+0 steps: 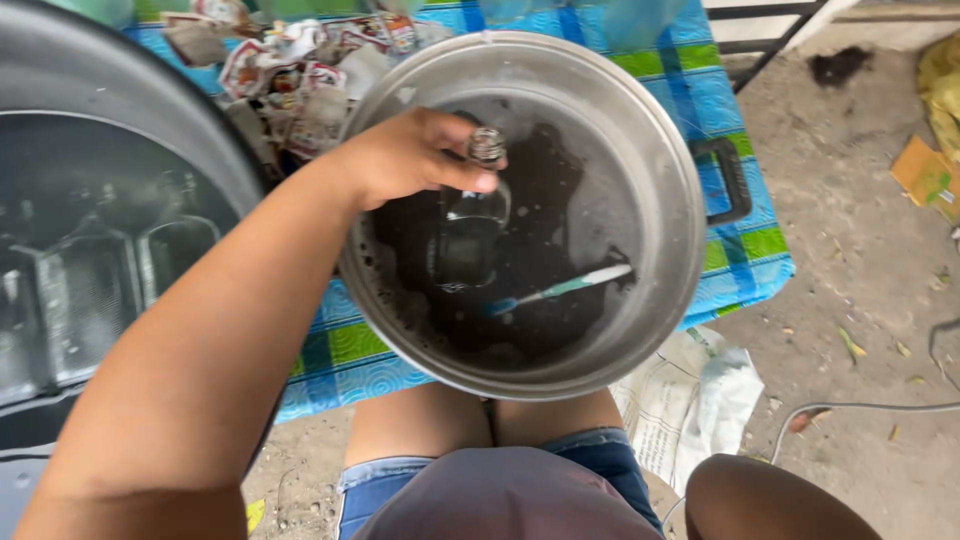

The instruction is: Scrubbing a glass bottle with a toothbrush in a pot of water

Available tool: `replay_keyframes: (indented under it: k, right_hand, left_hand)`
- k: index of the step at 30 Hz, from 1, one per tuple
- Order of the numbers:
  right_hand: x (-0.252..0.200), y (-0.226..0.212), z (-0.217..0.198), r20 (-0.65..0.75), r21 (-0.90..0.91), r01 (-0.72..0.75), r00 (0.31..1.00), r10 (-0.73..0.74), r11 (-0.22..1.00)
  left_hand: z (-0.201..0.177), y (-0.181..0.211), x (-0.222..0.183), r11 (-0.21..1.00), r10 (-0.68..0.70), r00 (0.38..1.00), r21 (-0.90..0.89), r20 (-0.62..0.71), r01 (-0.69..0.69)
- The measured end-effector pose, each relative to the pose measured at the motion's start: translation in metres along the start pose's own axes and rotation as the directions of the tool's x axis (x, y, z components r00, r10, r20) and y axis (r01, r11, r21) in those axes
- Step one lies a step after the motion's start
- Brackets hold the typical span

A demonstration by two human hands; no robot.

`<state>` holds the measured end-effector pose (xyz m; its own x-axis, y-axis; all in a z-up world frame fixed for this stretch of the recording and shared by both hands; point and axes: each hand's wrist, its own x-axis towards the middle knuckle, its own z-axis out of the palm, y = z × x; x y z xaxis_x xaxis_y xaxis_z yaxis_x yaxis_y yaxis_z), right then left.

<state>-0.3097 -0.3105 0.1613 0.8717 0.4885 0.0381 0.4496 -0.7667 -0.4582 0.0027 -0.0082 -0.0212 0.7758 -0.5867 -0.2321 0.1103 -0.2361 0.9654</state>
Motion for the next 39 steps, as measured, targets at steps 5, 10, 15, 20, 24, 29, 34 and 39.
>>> replay_keyframes:
  k: [5,10,15,20,24,29,34,39]
  right_hand:
    - [0.047,0.027,0.017,0.002,-0.051,-0.036,0.999,0.036,0.998]
    - [0.093,0.066,0.045,0.025,-0.083,-0.092,0.995,0.094,0.992]
    - [0.146,0.128,0.091,0.089,-0.106,-0.222,0.969,0.231,0.969]
    - [0.167,0.154,0.135,0.202,-0.249,-0.246,0.933,0.298,0.937]
    - [0.169,0.150,0.139,0.151,-0.334,-0.198,0.954,0.260,0.921]
    - [0.171,0.158,0.148,0.214,-0.394,-0.094,0.958,0.190,0.914]
    - [0.167,0.150,0.140,0.085,-0.290,-0.021,0.995,0.048,0.957]
    - [0.167,0.150,0.134,-0.180,-0.224,0.092,0.974,-0.134,0.970]
  left_hand:
    - [-0.001,0.009,-0.009,0.999,-0.036,0.999,0.009,-0.023,0.036]
    - [-0.001,0.019,-0.016,0.999,-0.046,0.999,-0.017,-0.008,0.046]
    - [0.003,0.032,-0.022,0.996,-0.050,0.999,0.079,-0.021,0.051]
    - [0.003,0.036,-0.025,0.990,-0.070,0.994,0.116,-0.080,0.079]
    - [0.001,0.031,-0.020,0.991,-0.056,0.994,0.112,-0.092,0.067]
    - [0.005,0.031,-0.021,0.991,-0.012,0.991,0.127,-0.135,0.030]
    - [0.003,0.023,-0.018,0.994,0.008,0.991,0.113,-0.133,0.007]
    - [0.003,0.015,-0.013,0.985,-0.172,0.975,-0.035,-0.141,0.169]
